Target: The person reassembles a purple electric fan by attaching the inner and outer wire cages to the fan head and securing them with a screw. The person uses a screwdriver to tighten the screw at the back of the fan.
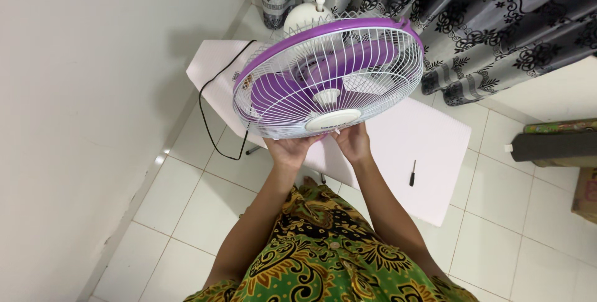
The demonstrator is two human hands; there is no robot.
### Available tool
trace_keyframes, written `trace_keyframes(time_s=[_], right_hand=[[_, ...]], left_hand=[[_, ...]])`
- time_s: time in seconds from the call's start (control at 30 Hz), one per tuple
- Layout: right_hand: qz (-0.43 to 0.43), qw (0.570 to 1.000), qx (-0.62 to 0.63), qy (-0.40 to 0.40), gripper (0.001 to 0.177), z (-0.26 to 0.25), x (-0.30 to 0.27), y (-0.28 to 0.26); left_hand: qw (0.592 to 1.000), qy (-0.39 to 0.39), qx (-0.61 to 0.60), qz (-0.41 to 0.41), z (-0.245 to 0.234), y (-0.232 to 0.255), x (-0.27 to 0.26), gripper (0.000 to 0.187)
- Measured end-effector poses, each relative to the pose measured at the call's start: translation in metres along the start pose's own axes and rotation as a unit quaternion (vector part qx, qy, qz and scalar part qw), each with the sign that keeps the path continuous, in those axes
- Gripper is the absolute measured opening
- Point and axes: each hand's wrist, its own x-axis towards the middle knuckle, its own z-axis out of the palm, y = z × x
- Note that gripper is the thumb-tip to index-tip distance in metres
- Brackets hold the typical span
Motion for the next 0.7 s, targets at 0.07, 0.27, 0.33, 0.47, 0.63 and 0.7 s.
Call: trace_keyframes(time_s=[0.07, 0.27, 0.33, 0.47, 0.63, 0.7], right_hand=[[-0.007, 0.999, 0.026, -0.042, 0.045, -0.013, 0.011, 0.01], [-0.055, 0.998, -0.01, 0.037, 0.03, -0.019, 0.025, 0.026], [-0.07, 0.99, -0.041, 0.113, 0.03, -0.008, 0.02, 0.026], [-0.086, 0.972, -0.092, 0.198, 0.035, 0.019, 0.014, 0.021], [-0.069, 0.97, -0.119, 0.203, 0.041, 0.03, 0.008, 0.01], [-0.051, 0.976, -0.109, 0.18, 0.041, 0.026, 0.005, 0.008]], left_hand=[[1.0, 0.0, -0.004, -0.007, 0.001, 0.002, 0.001, 0.101], [1.0, 0.017, 0.02, 0.017, -0.004, 0.003, 0.007, 0.094], [0.999, 0.033, 0.022, 0.021, -0.009, 0.003, 0.009, 0.091], [0.997, 0.07, 0.009, 0.003, -0.021, 0.005, 0.009, 0.088], [0.997, 0.063, 0.026, -0.029, -0.021, 0.015, 0.003, 0.087], [0.992, 0.106, 0.05, -0.054, -0.016, 0.021, 0.003, 0.088]])
